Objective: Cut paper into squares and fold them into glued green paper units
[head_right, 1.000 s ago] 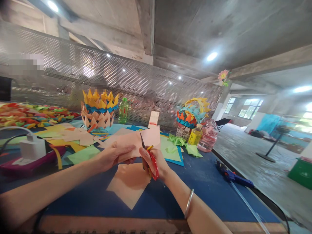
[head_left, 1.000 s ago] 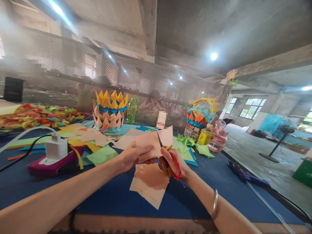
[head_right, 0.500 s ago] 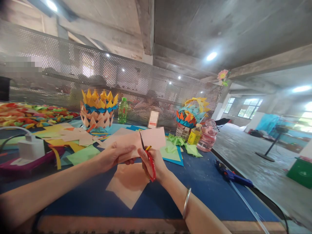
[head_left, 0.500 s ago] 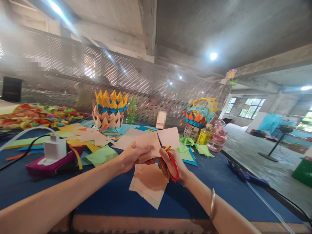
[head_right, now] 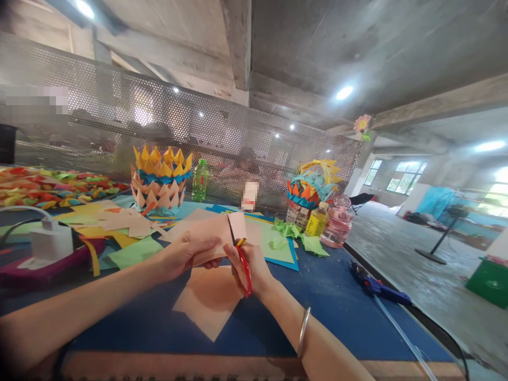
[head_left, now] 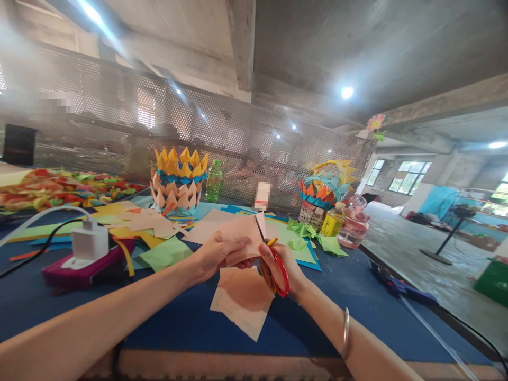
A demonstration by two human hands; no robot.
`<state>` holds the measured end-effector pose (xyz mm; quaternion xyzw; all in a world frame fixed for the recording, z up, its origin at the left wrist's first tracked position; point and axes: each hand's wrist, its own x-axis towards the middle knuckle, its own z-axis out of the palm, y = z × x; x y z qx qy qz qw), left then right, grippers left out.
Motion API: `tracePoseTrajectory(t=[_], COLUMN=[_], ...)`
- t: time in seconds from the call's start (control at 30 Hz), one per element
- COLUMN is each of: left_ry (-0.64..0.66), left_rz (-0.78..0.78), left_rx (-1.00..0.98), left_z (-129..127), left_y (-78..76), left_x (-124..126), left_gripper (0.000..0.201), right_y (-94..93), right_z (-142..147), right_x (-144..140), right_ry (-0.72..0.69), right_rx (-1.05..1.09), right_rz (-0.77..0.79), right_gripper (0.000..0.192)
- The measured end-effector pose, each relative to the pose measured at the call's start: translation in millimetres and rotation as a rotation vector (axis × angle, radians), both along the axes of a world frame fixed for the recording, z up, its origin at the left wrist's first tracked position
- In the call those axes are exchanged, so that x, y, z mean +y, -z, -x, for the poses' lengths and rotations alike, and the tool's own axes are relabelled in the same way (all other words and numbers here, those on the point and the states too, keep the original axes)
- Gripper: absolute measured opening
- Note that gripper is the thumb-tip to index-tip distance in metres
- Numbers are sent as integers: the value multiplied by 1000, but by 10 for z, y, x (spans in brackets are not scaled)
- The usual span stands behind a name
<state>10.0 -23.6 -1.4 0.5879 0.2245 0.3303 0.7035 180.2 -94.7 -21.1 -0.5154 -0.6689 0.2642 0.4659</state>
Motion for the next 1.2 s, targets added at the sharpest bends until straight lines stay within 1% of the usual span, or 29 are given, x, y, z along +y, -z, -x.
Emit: tracePoseTrajectory(t=[0.2, 0.4, 0.57, 0.83, 1.0, 1.2], left_ry=[2, 7, 6, 2, -4, 5], left_rz=[2, -19, -26, -11, -11, -65], left_rx=[-7, 20, 38, 30, 37, 66], left_z=[11, 7, 6, 6, -8, -18], left_y=[-12, -1, 14, -3, -20, 48], left_x=[-18, -18, 0, -14, -29, 23], left_gripper=[37, 40, 36, 41, 44, 43], right_y=[-25, -29, -35, -48, -11, 19], right_z=[-12, -18, -28, -27, -19, 11], right_x=[-25, -16, -17, -10, 0, -3], right_ry=[6, -2, -6, -2, 13, 18], right_rx=[-90, -73, -100, -113, -49, 53], right_rz=[-29, -26, -53, -68, -57, 3], right_gripper=[72, 70, 71, 70, 70, 70])
